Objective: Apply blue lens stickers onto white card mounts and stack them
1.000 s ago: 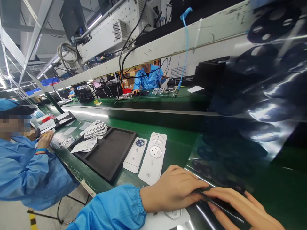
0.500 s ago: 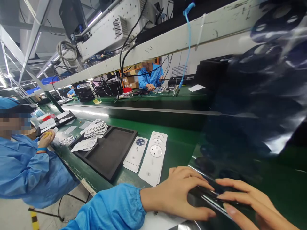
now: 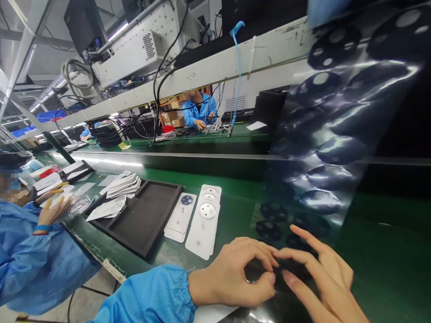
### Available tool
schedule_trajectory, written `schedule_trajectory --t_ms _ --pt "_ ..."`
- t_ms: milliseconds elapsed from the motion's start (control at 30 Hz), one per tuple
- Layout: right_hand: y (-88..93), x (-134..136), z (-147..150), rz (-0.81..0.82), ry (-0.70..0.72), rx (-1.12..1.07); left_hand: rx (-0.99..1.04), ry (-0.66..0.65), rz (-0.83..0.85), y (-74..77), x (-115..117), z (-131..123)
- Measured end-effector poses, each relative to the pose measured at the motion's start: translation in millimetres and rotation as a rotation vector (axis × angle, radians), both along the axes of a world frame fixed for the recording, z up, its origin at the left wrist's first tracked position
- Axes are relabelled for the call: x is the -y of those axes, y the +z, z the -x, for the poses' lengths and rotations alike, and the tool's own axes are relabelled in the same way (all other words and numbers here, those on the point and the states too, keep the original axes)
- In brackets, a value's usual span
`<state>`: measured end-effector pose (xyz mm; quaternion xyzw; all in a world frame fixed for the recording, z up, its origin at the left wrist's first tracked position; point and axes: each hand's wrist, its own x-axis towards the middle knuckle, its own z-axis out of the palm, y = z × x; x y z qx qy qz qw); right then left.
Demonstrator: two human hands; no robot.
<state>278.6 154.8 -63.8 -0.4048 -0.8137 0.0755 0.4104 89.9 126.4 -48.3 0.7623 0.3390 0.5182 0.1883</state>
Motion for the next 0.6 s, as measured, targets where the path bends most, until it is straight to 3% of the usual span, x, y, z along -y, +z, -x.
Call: schedule_trajectory --t_ms 167,333,600 --pt "8.1 12.3 16.7 -0.150 -0.163 -0.086 -0.142 0.117 -0.286 -0.6 -5.9 6.4" --pt "-2.5 21.0 15.7 -0.136 -0.158 -0.071 -0.351 0.172 -0.722 4.0 -8.0 13.0" --pt "11.5 26.7 22.2 -0.173 -0.129 -0.018 -0.519 0.287 -0.736 6.1 -2.2 17.6"
